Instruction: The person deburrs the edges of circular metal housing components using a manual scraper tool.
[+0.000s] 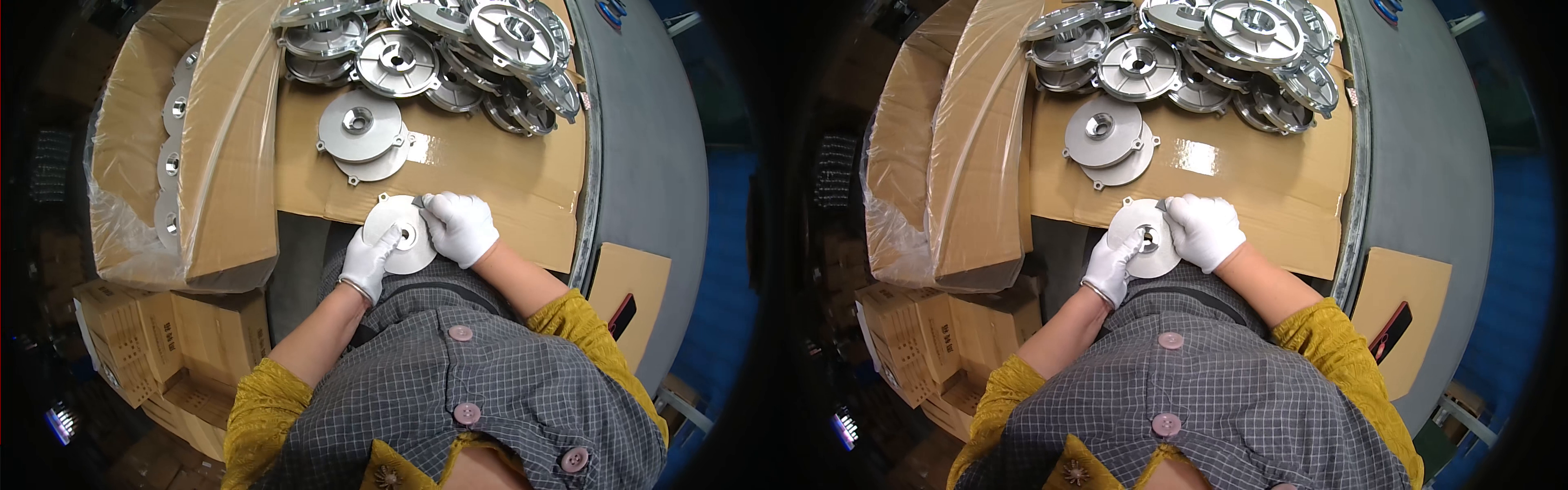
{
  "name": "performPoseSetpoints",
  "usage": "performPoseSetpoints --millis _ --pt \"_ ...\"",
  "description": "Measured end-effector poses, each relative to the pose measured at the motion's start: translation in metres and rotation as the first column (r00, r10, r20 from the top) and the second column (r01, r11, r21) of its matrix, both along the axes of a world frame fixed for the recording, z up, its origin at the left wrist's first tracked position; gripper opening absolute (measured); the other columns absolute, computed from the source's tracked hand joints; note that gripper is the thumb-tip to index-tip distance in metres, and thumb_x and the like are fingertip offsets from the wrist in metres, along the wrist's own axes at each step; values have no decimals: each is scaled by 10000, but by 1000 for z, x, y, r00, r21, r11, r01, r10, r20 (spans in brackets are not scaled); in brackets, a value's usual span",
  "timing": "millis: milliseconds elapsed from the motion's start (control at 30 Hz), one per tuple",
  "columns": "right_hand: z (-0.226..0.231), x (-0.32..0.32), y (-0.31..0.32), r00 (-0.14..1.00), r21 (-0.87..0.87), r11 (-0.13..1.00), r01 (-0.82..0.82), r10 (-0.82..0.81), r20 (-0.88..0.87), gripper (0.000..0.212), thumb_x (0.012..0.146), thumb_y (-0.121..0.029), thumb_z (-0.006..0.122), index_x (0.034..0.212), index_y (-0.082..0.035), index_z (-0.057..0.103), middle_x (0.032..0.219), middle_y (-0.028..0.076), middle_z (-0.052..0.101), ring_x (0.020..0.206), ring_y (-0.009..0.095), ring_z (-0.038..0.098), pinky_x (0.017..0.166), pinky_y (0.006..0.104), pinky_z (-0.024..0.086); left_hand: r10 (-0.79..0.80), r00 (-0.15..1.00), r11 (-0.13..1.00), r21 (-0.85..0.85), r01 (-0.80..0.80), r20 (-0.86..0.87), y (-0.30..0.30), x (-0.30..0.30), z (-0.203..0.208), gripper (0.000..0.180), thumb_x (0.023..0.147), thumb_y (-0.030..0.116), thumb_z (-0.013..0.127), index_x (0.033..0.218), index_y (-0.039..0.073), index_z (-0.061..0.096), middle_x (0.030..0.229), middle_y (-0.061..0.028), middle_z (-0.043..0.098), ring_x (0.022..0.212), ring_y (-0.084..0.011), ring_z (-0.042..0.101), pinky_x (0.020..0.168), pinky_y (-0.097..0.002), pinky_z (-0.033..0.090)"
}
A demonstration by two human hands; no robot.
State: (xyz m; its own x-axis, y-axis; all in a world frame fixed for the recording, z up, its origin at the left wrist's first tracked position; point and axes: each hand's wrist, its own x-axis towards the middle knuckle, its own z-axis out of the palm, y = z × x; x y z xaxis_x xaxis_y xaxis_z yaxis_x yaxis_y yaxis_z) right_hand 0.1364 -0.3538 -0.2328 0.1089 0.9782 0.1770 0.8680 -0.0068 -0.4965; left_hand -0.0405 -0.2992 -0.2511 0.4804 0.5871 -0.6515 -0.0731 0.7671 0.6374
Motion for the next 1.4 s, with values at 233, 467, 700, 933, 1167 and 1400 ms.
performPoseSetpoints --millis 233,467,700,933,1167,1400 --pt "5 4 -22 1000 -11 1000 -10 10 9 108 856 -177 596 925 -97 618 701 102 604 632 305 615 601 422 492 -41 995 999 9 42 -92 0 -1 -2 372 933 144 620 1254 -11 513 1142 -97 625 995 -162 629 854 -305 527" --pt "8 7 -17 996 -13 997 -79 79 38 116 857 -173 585 942 -100 616 703 90 607 626 294 613 582 413 482 14 997 1000 -6 -14 -70 1 -1 -4 371 910 148 660 1206 -39 539 1132 -105 636 1003 -162 621 880 -291 502" --pt "2 0 18 992 -26 994 -104 105 69 116 862 -193 569 916 -104 618 701 89 608 645 297 621 608 419 485 23 999 999 -25 -23 24 2 1 1 384 906 154 665 1214 -37 537 1141 -108 634 1002 -166 623 885 -296 503" --pt "6 11 -10 992 -20 994 -106 107 67 83 853 -191 585 889 -122 612 680 81 595 642 293 620 613 416 477 -15 999 1000 -7 14 -48 0 -2 -4 364 907 125 657 1216 -30 542 1143 -102 634 1004 -169 624 885 -294 506" --pt "2 13 6 985 11 985 -172 172 -10 108 859 -196 585 933 -129 625 688 72 604 647 285 624 610 412 482 13 1000 1000 -22 -14 -19 3 -2 -3 358 908 126 654 1209 -32 542 1138 -106 636 1005 -170 626 882 -298 509" --pt "-1 10 17 990 -6 991 -137 137 -17 127 857 -200 596 955 -135 643 728 78 632 674 296 628 640 417 493 4 1000 999 -33 -4 5 2 1 4 354 918 122 638 1223 -28 539 1155 -103 633 1021 -170 625 895 -302 508"
